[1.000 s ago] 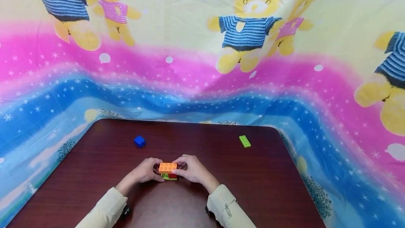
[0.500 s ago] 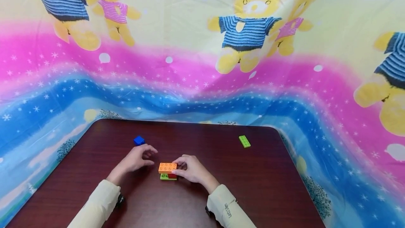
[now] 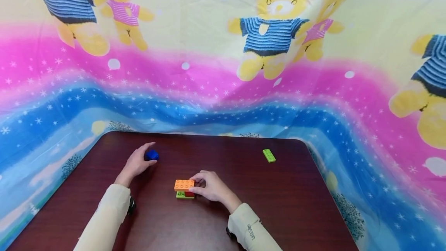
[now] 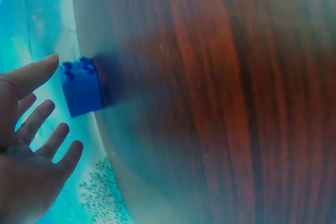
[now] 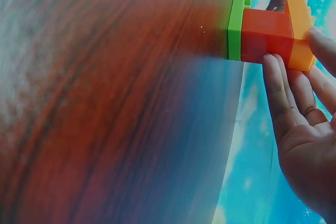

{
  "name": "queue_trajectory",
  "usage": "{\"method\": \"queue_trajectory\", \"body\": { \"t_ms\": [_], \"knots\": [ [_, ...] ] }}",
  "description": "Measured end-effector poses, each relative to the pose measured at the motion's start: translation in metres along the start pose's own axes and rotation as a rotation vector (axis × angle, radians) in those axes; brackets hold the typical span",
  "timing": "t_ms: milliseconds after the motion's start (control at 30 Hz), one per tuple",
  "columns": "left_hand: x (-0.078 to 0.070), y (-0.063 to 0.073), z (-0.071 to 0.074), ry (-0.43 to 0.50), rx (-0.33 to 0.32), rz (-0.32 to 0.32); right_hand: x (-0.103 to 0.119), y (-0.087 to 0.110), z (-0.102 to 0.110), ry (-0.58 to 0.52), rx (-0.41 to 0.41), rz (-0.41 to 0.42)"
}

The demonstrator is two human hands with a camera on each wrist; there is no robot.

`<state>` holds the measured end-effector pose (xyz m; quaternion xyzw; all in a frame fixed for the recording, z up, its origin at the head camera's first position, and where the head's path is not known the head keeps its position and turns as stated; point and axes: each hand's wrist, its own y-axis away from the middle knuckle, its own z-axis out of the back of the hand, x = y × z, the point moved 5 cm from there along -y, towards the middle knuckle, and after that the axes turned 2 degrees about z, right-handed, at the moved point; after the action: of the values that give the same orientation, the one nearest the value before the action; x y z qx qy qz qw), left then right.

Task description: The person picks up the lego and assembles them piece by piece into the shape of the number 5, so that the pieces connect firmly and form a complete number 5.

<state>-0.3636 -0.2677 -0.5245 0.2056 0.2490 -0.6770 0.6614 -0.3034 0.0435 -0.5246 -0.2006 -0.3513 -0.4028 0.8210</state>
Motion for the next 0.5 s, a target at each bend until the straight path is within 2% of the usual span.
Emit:
{"method": "queue_trajectory", "body": {
  "t_ms": [200, 500],
  "knots": [
    [0.0095, 0.001, -0.0065, -0.027, 0.069, 0.037, -0.0019, -0.0005, -0.0022, 0.005, 0.008, 0.0],
    [0.0095, 0.0047, -0.0056, -0.04, 0.031, -0.021, -0.0032, -0.0015, -0.0009, 0.005, 0.004, -0.001]
  ]
}}
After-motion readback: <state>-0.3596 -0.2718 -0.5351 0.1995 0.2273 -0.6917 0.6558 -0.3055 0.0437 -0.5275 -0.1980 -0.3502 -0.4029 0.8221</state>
